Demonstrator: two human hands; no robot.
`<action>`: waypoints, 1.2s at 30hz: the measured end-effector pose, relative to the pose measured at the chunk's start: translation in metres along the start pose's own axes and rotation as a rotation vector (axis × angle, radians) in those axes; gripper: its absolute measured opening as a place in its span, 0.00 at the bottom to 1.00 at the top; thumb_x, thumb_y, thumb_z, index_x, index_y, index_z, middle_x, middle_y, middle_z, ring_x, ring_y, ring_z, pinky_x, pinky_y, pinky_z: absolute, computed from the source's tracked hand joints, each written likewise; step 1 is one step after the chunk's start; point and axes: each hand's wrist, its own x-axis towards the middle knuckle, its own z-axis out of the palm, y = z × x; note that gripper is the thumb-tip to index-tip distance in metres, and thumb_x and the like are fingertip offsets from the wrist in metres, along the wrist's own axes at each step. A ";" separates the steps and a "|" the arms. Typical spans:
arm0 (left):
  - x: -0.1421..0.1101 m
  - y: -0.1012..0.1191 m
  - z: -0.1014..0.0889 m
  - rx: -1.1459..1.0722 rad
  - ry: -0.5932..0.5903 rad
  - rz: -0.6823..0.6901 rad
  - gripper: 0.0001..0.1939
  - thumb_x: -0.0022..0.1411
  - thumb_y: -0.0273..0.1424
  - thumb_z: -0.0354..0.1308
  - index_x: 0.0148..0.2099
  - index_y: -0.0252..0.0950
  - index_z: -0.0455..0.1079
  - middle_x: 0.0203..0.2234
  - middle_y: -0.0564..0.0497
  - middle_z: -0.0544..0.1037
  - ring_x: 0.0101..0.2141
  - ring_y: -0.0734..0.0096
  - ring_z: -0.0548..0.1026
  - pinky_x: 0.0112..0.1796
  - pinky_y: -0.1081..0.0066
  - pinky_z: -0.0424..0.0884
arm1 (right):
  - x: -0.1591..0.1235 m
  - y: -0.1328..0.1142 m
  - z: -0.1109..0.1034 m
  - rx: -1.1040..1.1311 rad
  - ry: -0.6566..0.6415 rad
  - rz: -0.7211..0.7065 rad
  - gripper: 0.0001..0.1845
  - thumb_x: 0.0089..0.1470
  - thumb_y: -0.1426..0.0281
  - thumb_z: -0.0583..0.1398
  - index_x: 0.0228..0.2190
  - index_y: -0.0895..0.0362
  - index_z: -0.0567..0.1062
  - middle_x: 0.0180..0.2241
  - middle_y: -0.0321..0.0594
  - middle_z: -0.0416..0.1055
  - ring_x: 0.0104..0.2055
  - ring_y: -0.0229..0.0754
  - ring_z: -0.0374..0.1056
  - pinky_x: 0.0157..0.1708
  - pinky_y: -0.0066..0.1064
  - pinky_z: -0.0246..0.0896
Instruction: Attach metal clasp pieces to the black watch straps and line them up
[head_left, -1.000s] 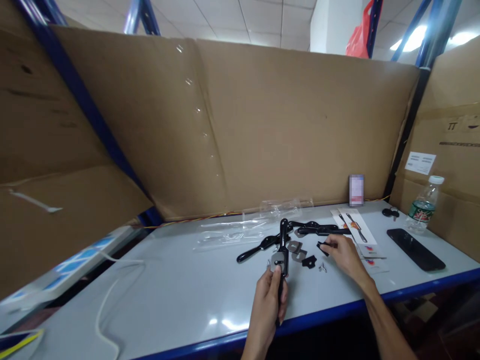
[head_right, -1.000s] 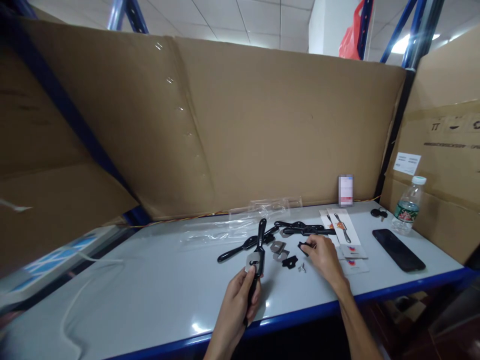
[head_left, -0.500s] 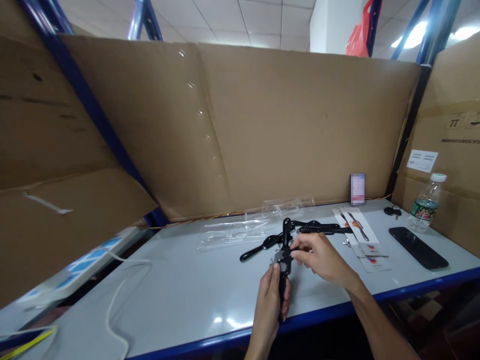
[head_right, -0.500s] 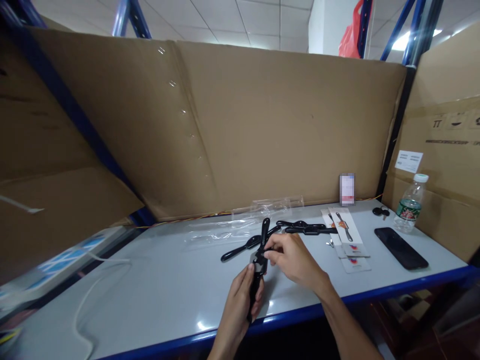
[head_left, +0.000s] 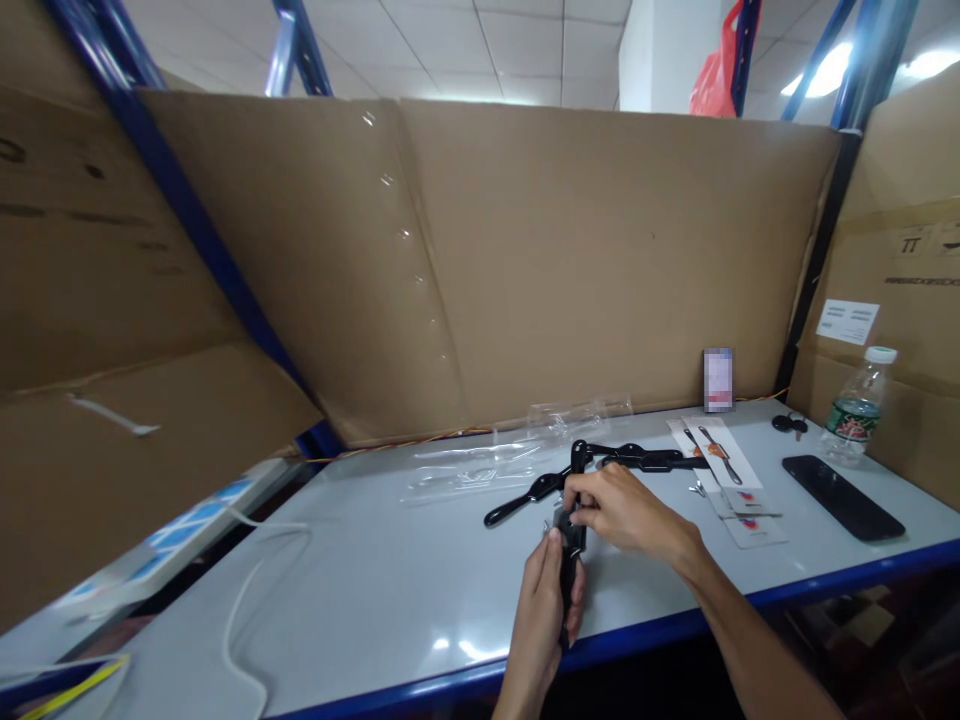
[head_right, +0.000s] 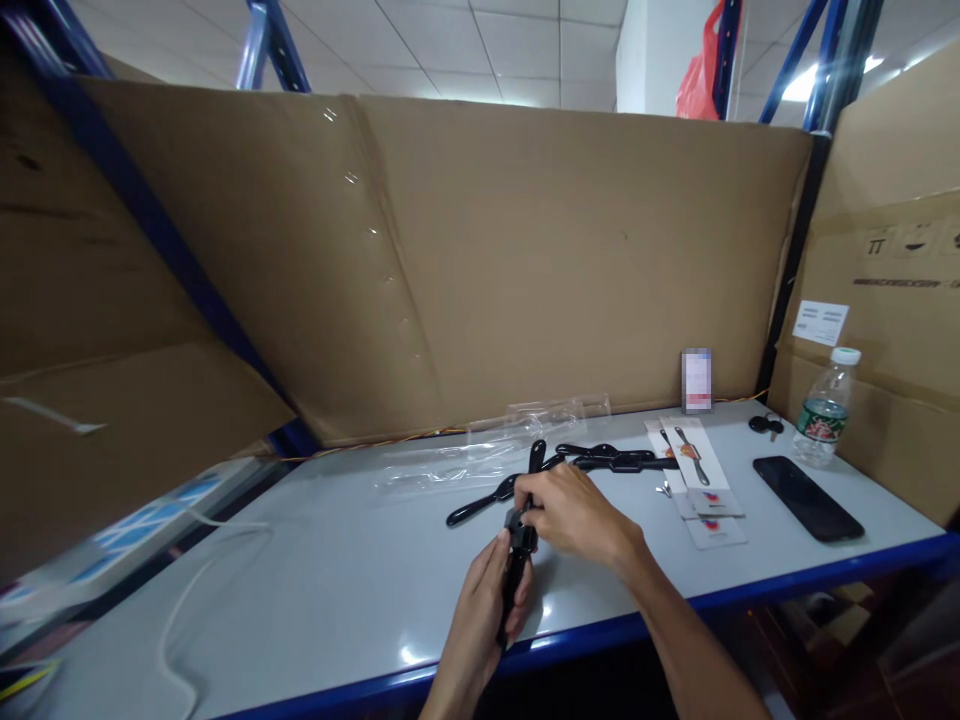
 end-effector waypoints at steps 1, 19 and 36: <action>0.000 0.001 0.000 0.006 -0.002 -0.005 0.32 0.52 0.64 0.56 0.25 0.38 0.60 0.10 0.62 0.59 0.08 0.84 0.52 0.09 0.80 0.48 | 0.000 -0.001 0.001 -0.035 0.007 0.019 0.09 0.52 0.81 0.62 0.31 0.55 0.75 0.20 0.29 0.66 0.26 0.36 0.61 0.28 0.26 0.45; -0.004 0.009 0.001 -0.029 0.023 0.015 0.31 0.48 0.61 0.64 0.27 0.39 0.59 0.10 0.64 0.60 0.08 0.85 0.51 0.08 0.82 0.48 | -0.072 0.073 -0.019 -0.264 0.000 0.419 0.11 0.52 0.72 0.62 0.39 0.51 0.77 0.33 0.37 0.76 0.41 0.46 0.69 0.37 0.30 0.52; -0.003 0.005 0.001 -0.038 0.015 0.002 0.30 0.48 0.61 0.63 0.29 0.39 0.59 0.11 0.64 0.60 0.08 0.84 0.51 0.08 0.82 0.48 | -0.062 0.051 0.017 0.305 0.455 0.350 0.07 0.56 0.67 0.58 0.28 0.55 0.72 0.24 0.37 0.71 0.26 0.42 0.68 0.23 0.29 0.60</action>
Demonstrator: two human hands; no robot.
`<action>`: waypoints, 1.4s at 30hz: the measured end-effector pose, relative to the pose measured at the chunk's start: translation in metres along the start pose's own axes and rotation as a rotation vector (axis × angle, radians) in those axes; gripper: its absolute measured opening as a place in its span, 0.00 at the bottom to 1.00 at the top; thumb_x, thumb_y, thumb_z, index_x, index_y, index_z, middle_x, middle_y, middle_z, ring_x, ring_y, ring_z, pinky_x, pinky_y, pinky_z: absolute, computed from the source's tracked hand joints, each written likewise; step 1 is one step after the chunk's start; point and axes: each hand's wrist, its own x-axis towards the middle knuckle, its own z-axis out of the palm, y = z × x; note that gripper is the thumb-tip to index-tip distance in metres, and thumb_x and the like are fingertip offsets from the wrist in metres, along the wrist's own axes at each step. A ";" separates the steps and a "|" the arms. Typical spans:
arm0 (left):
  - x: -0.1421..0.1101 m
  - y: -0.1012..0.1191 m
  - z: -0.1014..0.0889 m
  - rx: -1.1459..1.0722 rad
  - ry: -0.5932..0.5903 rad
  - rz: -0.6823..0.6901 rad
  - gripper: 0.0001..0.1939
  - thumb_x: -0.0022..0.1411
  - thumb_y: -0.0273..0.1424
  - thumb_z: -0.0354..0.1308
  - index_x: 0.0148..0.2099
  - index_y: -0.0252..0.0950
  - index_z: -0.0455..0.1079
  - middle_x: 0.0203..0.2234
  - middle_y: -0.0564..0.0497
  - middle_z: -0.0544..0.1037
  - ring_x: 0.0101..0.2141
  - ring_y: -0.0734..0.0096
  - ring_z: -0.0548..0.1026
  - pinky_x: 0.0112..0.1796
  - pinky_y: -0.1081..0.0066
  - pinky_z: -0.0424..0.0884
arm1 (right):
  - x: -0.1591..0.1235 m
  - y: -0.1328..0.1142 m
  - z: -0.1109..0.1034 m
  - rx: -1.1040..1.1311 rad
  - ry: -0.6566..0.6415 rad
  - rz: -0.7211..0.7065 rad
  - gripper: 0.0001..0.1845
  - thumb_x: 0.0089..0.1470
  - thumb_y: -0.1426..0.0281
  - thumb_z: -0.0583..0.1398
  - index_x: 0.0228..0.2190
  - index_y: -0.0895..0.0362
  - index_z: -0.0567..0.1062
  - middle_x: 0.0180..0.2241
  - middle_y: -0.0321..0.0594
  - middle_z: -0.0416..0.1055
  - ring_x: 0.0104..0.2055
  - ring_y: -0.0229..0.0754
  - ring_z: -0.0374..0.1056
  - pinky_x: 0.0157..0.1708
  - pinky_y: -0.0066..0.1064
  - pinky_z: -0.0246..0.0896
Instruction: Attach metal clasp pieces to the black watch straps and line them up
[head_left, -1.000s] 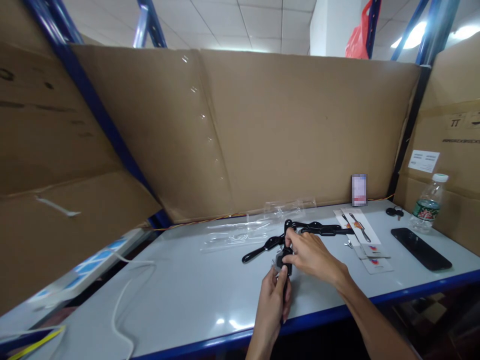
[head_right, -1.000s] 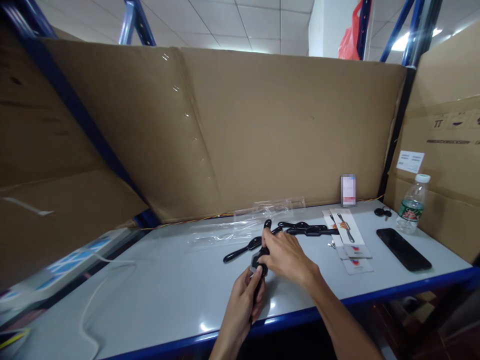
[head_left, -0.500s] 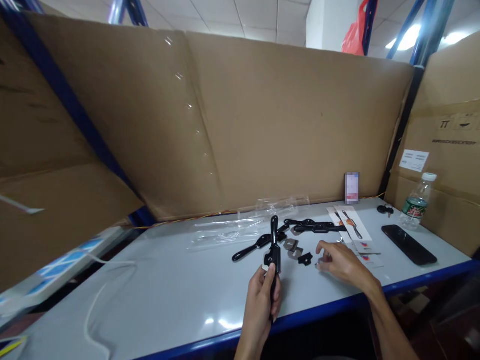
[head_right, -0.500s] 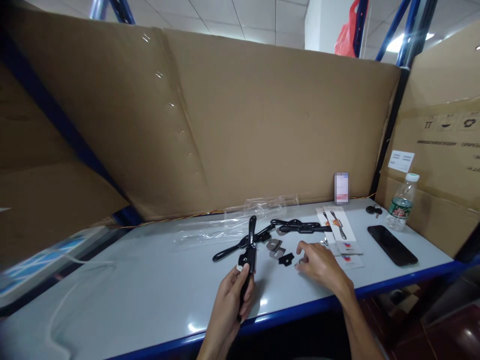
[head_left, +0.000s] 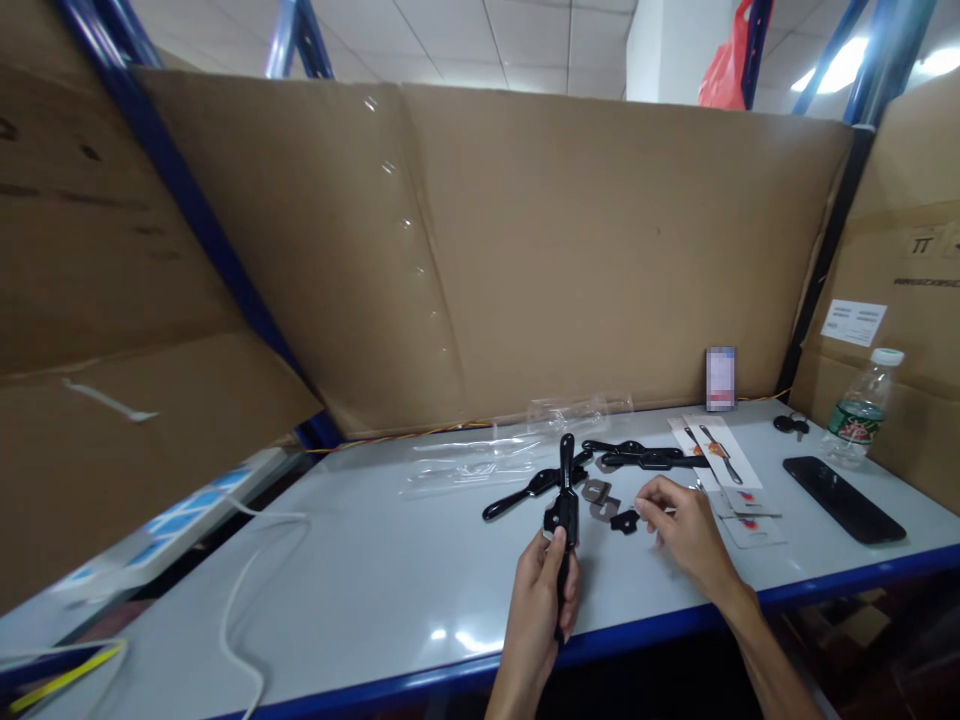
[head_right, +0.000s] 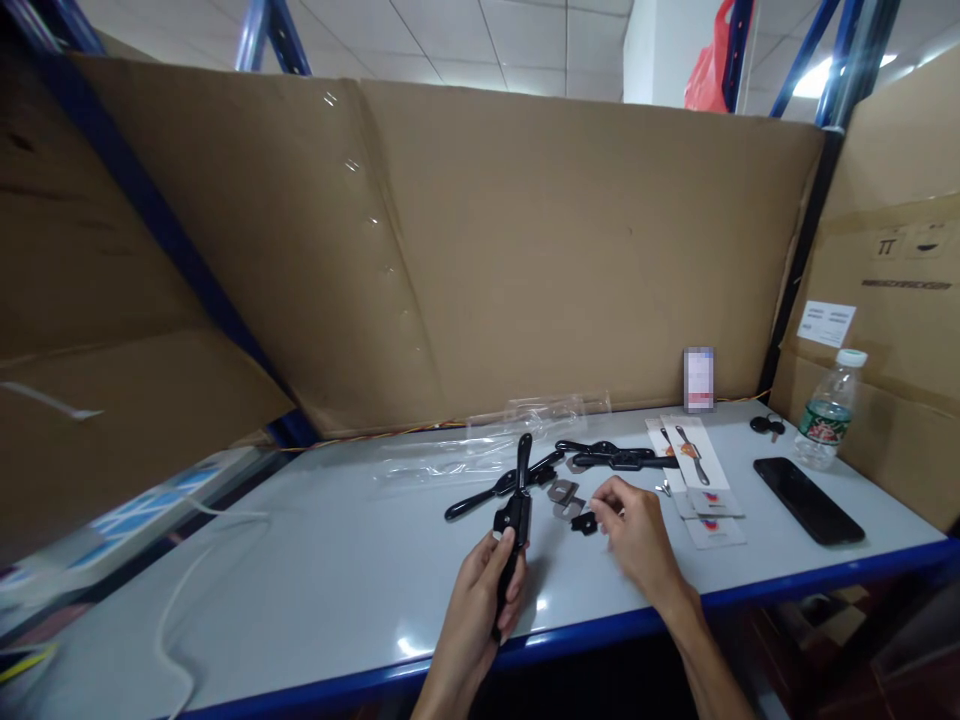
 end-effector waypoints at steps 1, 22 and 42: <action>0.000 0.000 0.000 -0.001 -0.003 0.002 0.31 0.48 0.61 0.63 0.29 0.39 0.60 0.11 0.64 0.60 0.08 0.85 0.51 0.08 0.82 0.48 | 0.000 -0.006 0.004 0.149 -0.008 0.026 0.09 0.55 0.64 0.60 0.28 0.55 0.73 0.23 0.37 0.71 0.25 0.42 0.68 0.20 0.28 0.60; 0.005 -0.006 0.001 0.023 -0.026 0.008 0.30 0.48 0.61 0.62 0.31 0.39 0.60 0.10 0.63 0.62 0.08 0.82 0.55 0.07 0.80 0.52 | 0.000 -0.027 0.078 -0.144 0.136 -0.634 0.10 0.61 0.77 0.58 0.28 0.56 0.70 0.28 0.38 0.71 0.34 0.43 0.65 0.37 0.34 0.61; 0.002 -0.001 0.002 0.159 -0.023 0.026 0.36 0.57 0.56 0.55 0.57 0.33 0.62 0.11 0.64 0.62 0.08 0.76 0.56 0.08 0.77 0.50 | 0.008 -0.040 0.061 -0.376 -0.130 -0.563 0.10 0.59 0.81 0.59 0.29 0.56 0.74 0.29 0.38 0.72 0.37 0.44 0.66 0.41 0.36 0.65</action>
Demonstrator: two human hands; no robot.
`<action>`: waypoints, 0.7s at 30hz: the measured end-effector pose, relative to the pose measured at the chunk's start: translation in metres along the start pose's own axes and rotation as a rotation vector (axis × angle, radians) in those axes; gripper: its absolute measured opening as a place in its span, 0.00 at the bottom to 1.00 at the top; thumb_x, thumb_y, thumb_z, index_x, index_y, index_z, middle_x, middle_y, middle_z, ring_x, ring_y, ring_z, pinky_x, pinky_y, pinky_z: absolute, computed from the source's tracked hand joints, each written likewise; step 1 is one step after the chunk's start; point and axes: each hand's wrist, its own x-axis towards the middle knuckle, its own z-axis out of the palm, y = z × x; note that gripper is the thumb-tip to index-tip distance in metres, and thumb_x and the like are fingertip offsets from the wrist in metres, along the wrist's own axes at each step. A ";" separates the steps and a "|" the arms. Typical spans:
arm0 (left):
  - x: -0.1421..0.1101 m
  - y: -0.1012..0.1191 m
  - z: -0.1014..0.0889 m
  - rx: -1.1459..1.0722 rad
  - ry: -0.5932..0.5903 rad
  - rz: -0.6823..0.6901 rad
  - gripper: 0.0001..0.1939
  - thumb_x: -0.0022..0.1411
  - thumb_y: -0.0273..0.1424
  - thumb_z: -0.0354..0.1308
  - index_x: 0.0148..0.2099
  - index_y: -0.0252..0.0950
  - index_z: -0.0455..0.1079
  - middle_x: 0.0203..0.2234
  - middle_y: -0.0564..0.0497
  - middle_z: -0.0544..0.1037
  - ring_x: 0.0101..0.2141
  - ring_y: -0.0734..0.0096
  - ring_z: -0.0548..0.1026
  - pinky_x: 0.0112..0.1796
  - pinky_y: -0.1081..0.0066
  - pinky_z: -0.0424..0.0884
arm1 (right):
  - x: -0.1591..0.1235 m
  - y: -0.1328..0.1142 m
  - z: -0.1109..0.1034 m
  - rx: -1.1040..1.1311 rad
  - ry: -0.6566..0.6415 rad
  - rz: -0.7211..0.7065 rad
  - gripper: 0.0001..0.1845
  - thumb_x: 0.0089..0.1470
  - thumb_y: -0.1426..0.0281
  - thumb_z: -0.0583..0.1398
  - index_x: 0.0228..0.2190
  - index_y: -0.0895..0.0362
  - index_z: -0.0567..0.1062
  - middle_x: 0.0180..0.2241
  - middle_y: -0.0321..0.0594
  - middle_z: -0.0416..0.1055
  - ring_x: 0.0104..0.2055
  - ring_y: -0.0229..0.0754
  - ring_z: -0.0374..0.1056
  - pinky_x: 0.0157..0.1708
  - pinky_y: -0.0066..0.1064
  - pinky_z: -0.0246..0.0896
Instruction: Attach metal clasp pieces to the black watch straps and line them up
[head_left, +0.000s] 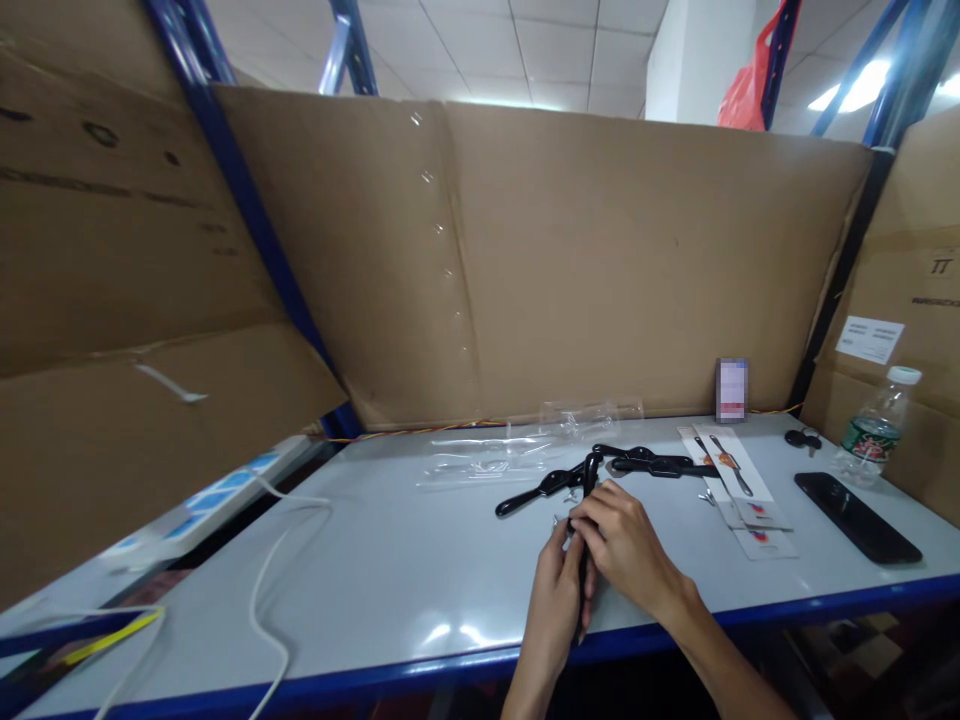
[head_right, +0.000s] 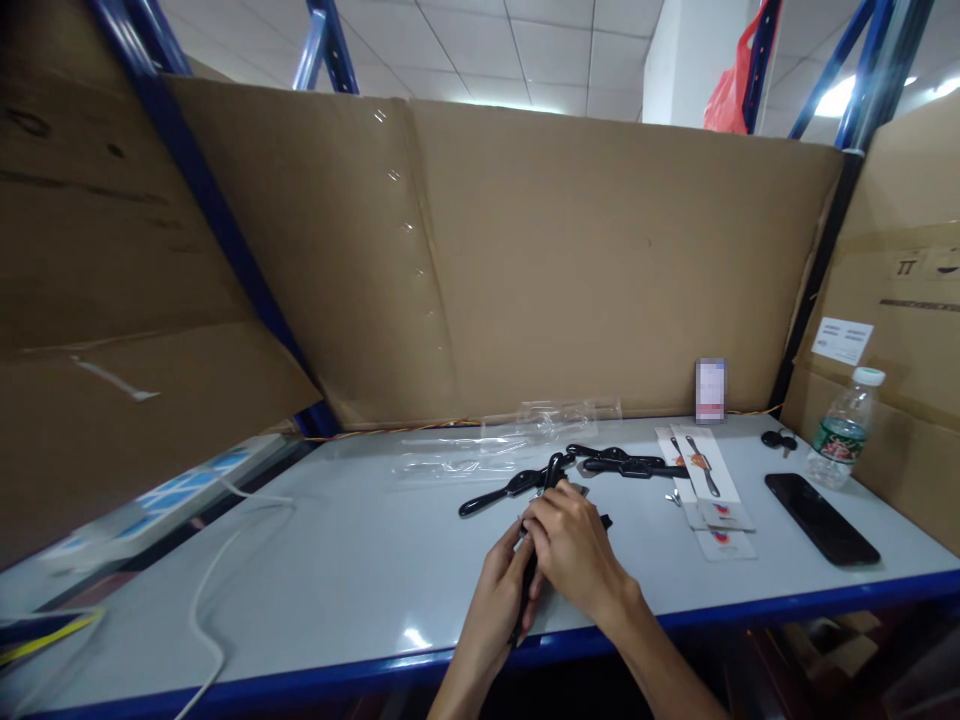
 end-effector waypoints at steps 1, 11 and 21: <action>0.000 0.000 0.000 -0.006 -0.008 -0.002 0.36 0.57 0.55 0.55 0.57 0.33 0.62 0.11 0.64 0.62 0.08 0.76 0.55 0.08 0.77 0.50 | 0.001 0.001 0.000 -0.001 0.011 0.019 0.10 0.58 0.81 0.60 0.28 0.56 0.74 0.29 0.38 0.72 0.38 0.45 0.66 0.42 0.36 0.64; 0.001 -0.001 -0.001 -0.034 -0.013 -0.031 0.40 0.54 0.55 0.57 0.60 0.35 0.59 0.12 0.64 0.63 0.08 0.78 0.55 0.08 0.79 0.49 | 0.007 0.000 -0.001 0.055 -0.013 0.161 0.09 0.55 0.80 0.63 0.26 0.56 0.75 0.30 0.37 0.74 0.39 0.43 0.68 0.44 0.34 0.62; 0.002 -0.005 -0.002 -0.019 0.012 -0.072 0.44 0.54 0.55 0.57 0.65 0.37 0.53 0.12 0.66 0.64 0.08 0.77 0.56 0.08 0.80 0.46 | 0.015 0.004 0.001 0.132 -0.028 0.300 0.09 0.51 0.82 0.62 0.26 0.56 0.78 0.26 0.36 0.75 0.35 0.42 0.69 0.36 0.30 0.61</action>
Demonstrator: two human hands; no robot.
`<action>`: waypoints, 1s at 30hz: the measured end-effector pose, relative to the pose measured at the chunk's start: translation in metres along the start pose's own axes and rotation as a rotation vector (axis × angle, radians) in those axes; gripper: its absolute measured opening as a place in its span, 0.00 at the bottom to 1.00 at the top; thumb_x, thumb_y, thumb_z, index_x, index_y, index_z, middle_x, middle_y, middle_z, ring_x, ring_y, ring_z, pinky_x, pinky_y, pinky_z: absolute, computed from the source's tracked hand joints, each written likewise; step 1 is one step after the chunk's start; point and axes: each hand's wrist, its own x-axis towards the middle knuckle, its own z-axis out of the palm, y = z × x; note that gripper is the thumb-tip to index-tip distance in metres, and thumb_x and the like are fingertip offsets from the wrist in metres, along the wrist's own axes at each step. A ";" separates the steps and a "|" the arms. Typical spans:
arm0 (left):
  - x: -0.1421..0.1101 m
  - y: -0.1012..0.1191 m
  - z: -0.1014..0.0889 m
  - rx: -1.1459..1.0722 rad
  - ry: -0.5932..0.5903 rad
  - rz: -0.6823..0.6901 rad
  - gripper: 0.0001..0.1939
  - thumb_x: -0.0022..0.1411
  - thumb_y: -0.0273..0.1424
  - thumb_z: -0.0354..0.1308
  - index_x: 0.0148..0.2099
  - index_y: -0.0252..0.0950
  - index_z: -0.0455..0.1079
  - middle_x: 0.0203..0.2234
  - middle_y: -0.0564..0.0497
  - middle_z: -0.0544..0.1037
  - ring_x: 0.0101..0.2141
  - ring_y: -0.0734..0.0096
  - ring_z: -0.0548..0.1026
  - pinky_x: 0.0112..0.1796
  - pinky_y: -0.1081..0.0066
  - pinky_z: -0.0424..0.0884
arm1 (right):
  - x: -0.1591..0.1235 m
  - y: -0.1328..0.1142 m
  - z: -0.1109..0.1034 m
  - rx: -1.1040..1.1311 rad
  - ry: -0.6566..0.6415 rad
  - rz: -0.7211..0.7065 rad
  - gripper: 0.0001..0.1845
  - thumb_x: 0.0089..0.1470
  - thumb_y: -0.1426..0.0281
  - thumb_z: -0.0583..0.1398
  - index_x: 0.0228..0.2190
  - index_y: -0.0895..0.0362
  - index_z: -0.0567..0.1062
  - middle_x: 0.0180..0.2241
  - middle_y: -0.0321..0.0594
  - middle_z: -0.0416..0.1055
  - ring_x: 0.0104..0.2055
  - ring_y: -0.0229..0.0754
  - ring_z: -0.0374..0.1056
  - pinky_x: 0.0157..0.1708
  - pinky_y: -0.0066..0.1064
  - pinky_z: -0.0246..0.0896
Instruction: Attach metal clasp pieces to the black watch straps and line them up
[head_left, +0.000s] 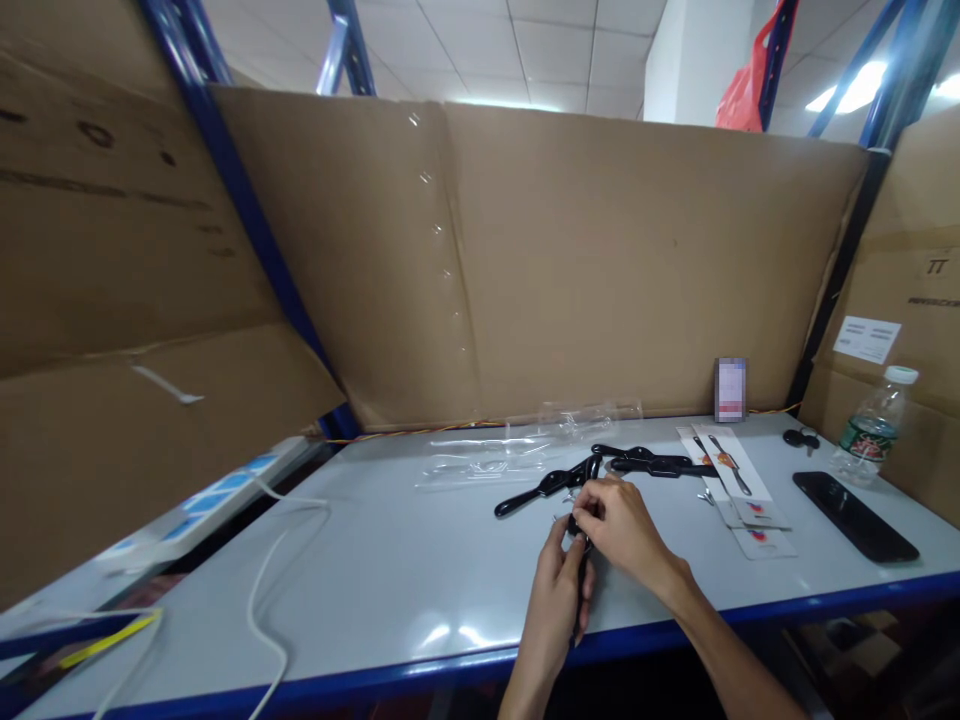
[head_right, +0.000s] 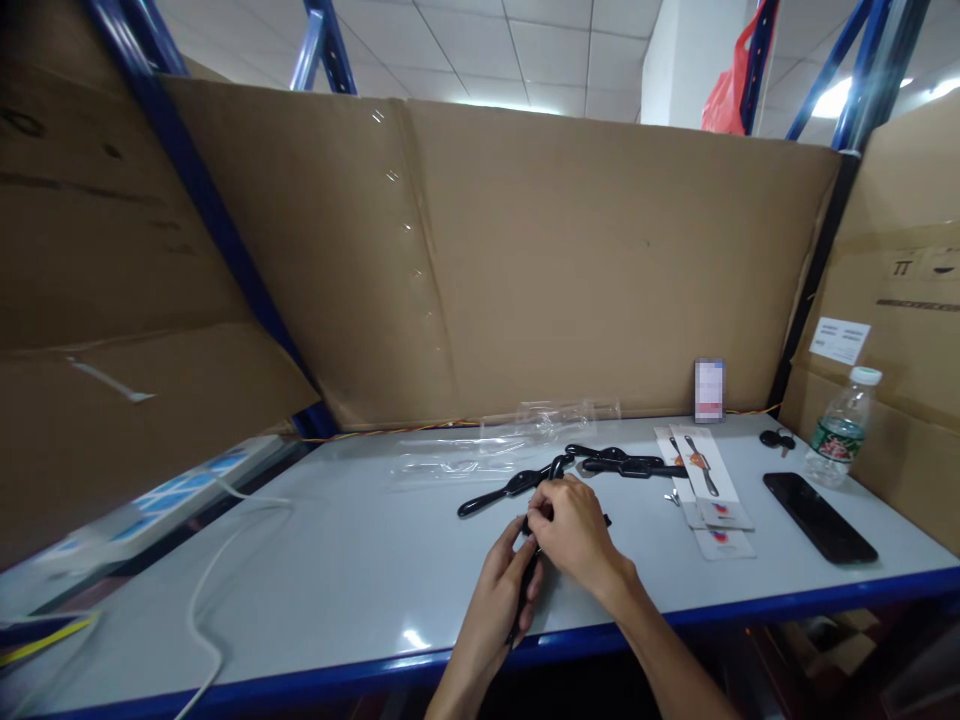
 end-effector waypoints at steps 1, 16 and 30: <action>0.000 0.000 0.000 -0.002 0.001 -0.002 0.44 0.54 0.55 0.57 0.65 0.37 0.53 0.12 0.66 0.64 0.08 0.77 0.56 0.08 0.80 0.46 | 0.000 0.000 0.001 -0.036 0.013 -0.011 0.09 0.51 0.82 0.62 0.27 0.56 0.78 0.26 0.37 0.75 0.36 0.43 0.69 0.37 0.31 0.60; -0.002 0.004 -0.003 -0.049 -0.053 -0.007 0.45 0.55 0.53 0.57 0.68 0.39 0.51 0.12 0.66 0.63 0.07 0.78 0.55 0.08 0.80 0.47 | -0.003 0.003 -0.032 -0.119 -0.167 -0.218 0.08 0.54 0.75 0.67 0.37 0.52 0.82 0.38 0.38 0.76 0.46 0.46 0.66 0.46 0.36 0.62; -0.004 0.005 0.001 -0.034 0.014 -0.012 0.48 0.55 0.56 0.55 0.70 0.35 0.51 0.13 0.64 0.63 0.08 0.78 0.55 0.10 0.77 0.48 | 0.001 0.002 -0.005 -0.231 -0.048 -0.172 0.16 0.57 0.77 0.61 0.19 0.56 0.72 0.28 0.38 0.70 0.38 0.43 0.66 0.39 0.33 0.61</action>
